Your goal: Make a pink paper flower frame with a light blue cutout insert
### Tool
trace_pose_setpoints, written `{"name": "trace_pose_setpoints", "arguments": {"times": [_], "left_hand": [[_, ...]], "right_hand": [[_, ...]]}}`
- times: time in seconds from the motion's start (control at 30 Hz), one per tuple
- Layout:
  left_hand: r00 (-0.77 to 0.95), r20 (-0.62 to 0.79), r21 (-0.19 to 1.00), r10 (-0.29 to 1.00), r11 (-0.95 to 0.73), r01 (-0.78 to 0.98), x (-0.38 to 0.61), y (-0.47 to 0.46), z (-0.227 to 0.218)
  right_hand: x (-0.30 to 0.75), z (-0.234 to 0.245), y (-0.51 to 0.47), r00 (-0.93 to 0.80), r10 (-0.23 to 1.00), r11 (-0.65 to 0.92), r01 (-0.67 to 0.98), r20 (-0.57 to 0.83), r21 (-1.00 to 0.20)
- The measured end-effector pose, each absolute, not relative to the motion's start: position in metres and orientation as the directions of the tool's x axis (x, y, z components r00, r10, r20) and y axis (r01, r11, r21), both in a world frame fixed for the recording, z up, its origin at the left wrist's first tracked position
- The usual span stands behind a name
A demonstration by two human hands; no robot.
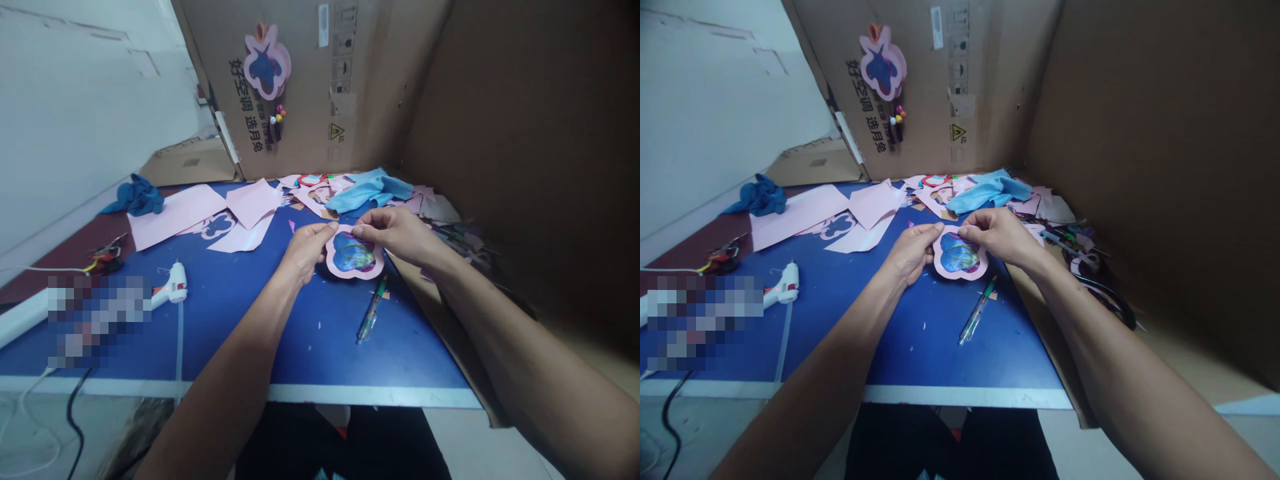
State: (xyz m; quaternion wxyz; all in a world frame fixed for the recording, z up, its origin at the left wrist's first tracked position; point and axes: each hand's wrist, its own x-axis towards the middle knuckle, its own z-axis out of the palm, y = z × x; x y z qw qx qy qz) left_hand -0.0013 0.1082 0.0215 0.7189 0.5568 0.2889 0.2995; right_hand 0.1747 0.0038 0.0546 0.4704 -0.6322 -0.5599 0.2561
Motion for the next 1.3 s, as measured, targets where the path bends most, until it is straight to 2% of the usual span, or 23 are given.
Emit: {"name": "trace_pose_setpoints", "arguments": {"times": [0.3, 0.5, 0.63, 0.93, 1.13, 1.3], "left_hand": [[0.664, -0.137, 0.959, 0.735, 0.267, -0.098, -0.002, 0.108, 0.024], [0.689, -0.142, 0.945, 0.711, 0.305, -0.12, -0.003, 0.108, 0.025], [0.654, -0.13, 0.936, 0.746, 0.309, -0.166, -0.003, 0.107, 0.028], [0.613, -0.01, 0.953, 0.79, 0.193, -0.234, -0.005, 0.11, 0.033], [0.625, 0.032, 0.952, 0.78, 0.167, -0.257, -0.005, 0.112, 0.03], [0.656, 0.155, 0.958, 0.739, 0.049, -0.282, -0.006, 0.109, 0.034]], "right_hand": [[0.174, 0.056, 0.002, 0.261, 0.952, 0.023, 0.456, 0.159, -0.89], [0.176, 0.054, 0.004, 0.264, 0.954, 0.032, 0.373, 0.139, -0.927], [0.179, 0.052, 0.006, 0.281, 0.952, 0.033, 0.311, 0.125, -0.95], [0.183, 0.049, 0.007, 0.329, 0.938, 0.03, 0.244, 0.111, -0.969], [0.182, 0.051, 0.007, 0.355, 0.928, 0.026, 0.243, 0.114, -0.97], [0.179, 0.054, 0.006, 0.398, 0.909, 0.03, 0.236, 0.125, -0.971]]}}
